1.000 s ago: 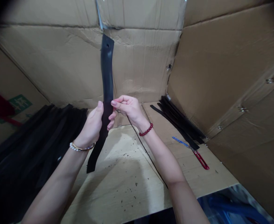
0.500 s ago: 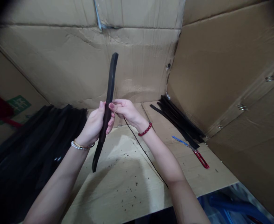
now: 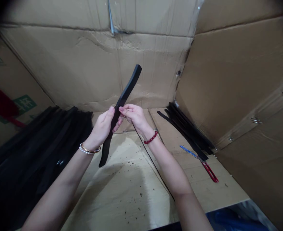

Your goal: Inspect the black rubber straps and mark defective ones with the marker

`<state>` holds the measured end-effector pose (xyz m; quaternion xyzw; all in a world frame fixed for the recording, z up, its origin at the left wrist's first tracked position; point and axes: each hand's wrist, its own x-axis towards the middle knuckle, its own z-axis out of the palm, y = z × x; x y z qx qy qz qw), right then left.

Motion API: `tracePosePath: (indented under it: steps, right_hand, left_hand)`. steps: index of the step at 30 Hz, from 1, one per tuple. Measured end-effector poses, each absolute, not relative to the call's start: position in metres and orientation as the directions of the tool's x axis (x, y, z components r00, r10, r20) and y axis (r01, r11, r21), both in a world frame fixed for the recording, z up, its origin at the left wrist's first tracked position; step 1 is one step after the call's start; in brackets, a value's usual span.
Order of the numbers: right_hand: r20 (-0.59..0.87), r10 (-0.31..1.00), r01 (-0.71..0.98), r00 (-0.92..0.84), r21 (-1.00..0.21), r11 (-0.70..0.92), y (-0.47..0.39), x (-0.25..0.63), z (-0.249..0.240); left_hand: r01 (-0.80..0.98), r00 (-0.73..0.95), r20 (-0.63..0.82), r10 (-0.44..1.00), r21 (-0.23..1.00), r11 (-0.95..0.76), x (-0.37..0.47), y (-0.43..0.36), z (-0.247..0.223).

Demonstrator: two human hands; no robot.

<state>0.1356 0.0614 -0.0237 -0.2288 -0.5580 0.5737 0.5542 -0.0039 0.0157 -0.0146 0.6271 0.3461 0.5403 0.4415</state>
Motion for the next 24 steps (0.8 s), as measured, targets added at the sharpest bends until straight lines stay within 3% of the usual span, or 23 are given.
tracePosePath:
  steps: [5, 10, 14, 18, 24]
  right_hand:
    - [0.366, 0.877, -0.439, -0.31, -0.874, 0.21, 0.062, 0.137, -0.025]
    - [0.39, 0.857, -0.445, -0.337, -0.868, 0.221, 0.061, 0.137, -0.025]
    - [0.335, 0.824, -0.448, -0.457, -0.887, 0.112, 0.063, 0.137, -0.029]
    - [0.324, 0.79, -0.448, -0.52, -0.891, 0.072, 0.065, 0.138, -0.032]
    - [0.321, 0.91, -0.395, -0.262, -0.896, 0.202, 0.06, 0.133, -0.022]
  left_hand:
    - [-0.147, 0.233, 0.286, 0.93, 0.955, -0.257, -0.007, 0.012, -0.009]
    - [-0.243, 0.369, 0.112, 0.923, 0.97, -0.02, -0.011, 0.009, -0.002]
    - [-0.245, 0.435, 0.011, 0.9, 0.964, 0.106, -0.011, 0.011, -0.003]
    - [-0.168, 0.354, 0.038, 0.935, 0.986, 0.024, -0.009, 0.016, -0.011]
    - [-0.065, 0.204, 0.222, 0.954, 0.975, -0.213, -0.003, 0.02, -0.017]
